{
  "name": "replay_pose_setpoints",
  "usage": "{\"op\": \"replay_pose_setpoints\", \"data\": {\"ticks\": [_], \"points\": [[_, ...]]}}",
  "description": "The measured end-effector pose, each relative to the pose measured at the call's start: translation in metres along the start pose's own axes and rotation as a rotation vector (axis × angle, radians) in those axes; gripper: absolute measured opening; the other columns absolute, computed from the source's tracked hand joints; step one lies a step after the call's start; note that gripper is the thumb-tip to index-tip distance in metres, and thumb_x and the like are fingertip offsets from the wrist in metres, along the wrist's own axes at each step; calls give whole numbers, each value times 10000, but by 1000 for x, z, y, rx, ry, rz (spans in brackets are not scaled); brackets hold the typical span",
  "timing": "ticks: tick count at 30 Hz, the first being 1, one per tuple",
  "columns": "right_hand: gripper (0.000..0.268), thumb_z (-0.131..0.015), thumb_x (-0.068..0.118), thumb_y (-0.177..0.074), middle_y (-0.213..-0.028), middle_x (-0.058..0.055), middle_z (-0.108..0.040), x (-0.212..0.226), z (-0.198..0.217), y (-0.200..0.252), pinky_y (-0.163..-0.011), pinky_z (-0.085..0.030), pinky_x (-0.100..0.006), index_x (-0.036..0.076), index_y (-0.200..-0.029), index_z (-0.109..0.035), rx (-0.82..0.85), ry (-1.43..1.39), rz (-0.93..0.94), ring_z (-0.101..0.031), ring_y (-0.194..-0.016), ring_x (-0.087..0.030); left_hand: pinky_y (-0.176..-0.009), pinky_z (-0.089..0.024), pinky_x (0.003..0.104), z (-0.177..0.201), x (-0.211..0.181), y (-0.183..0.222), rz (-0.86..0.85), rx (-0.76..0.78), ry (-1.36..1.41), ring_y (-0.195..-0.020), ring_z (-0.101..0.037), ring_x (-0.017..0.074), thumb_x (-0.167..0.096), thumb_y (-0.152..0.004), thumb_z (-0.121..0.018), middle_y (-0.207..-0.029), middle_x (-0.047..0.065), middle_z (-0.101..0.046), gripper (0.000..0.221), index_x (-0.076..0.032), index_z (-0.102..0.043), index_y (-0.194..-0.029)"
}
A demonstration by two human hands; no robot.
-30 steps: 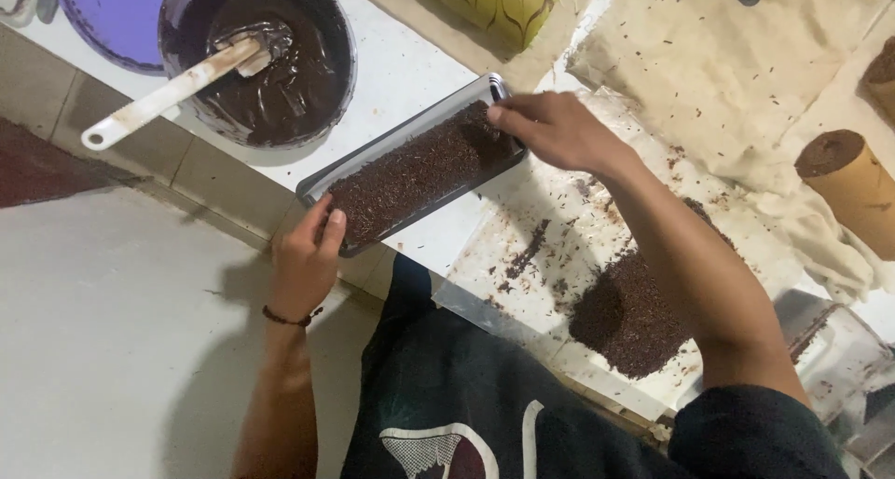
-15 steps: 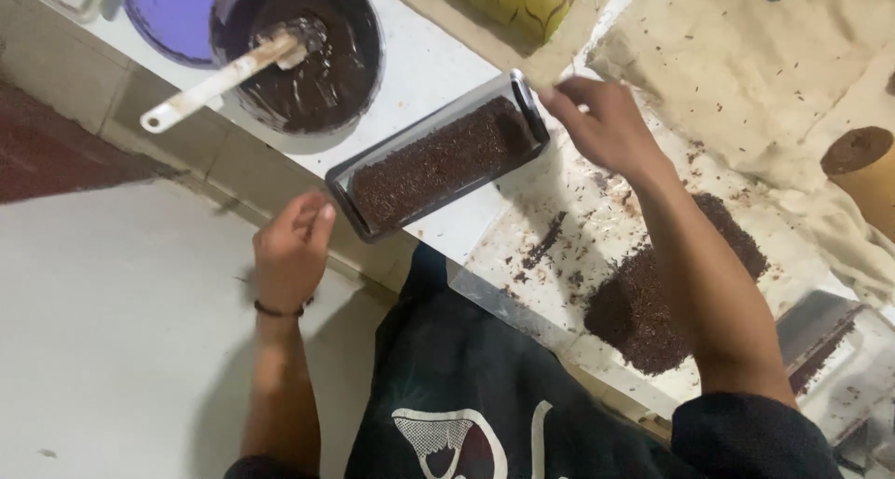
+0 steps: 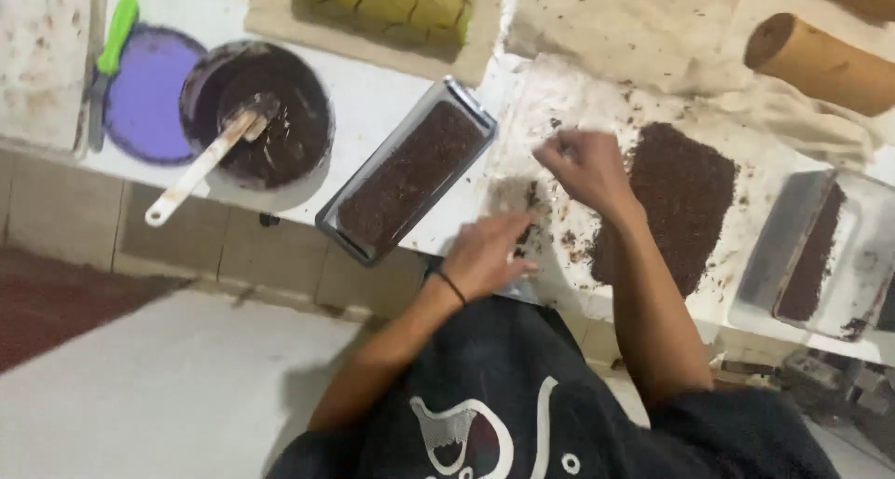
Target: Applying chocolate frosting to rolled cakes and coating them with chocolate sprinkles.
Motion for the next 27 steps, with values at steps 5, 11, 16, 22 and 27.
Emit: {"op": "replay_pose_setpoints", "data": {"ticks": [5, 11, 16, 22, 27], "points": [[413, -706, 115, -925, -873, -305, -750, -14, 33, 71, -759, -536, -567, -3, -1321, -705, 17, 193, -308, -719, -895, -509, -653, -559, 432, -5, -19, 10, -59, 0, 64, -714, -698, 374, -251, -930, -722, -678, 151, -688, 292, -20, -674, -759], [219, -775, 161, -1016, -816, -189, -719, -26, 32, 114, -658, -551, -418, 65, -1213, -766, -488, 41, -124, -713, -749, -341, -684, -529, 339, -60, -10, -7, -434, -365, 59, -732, -678, 225, -239, -920, -736, -781, -15, -679, 59, -180, -737, -917], [386, -807, 373, -822, -921, -57, -780, -49, 11, 138, -756, -578, -467, 261, -1189, -765, -348, 114, -457, -745, -872, -347, -702, -545, 445, -62, -18, 1, -467, -201, -357, -853, -716, 335, -284, -848, -767, -906, 118, -697, 306, -87, -724, -1078], [891, -714, -56, -856, -1599, -429, -130, -4, 21, 169, -939, -310, -940, 35, -1613, -253, -221, 17, -199, -212, -1323, -772, -521, -308, 372, -78, -87, -2, -730, -422, -305, -514, -386, 250, -110, -958, -592, -587, 32, -363, 406, -114, -421, -589], [449, -787, 62, -915, -1215, -265, -640, -72, 3, 222, -918, -498, -564, 21, -1339, -644, -471, -127, -123, -620, -1090, -479, -917, -412, 540, -106, -45, 36, -194, 70, -435, -1079, -619, 407, -206, -886, -764, -1065, 231, -662, 466, -64, -501, -1244]]}}
Point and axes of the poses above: each hand's wrist, its own y-axis away from the middle knuckle, its own z-axis out of the back of the hand, x = y × z, the point moved 1 cm from there along -y, towards the middle knuckle
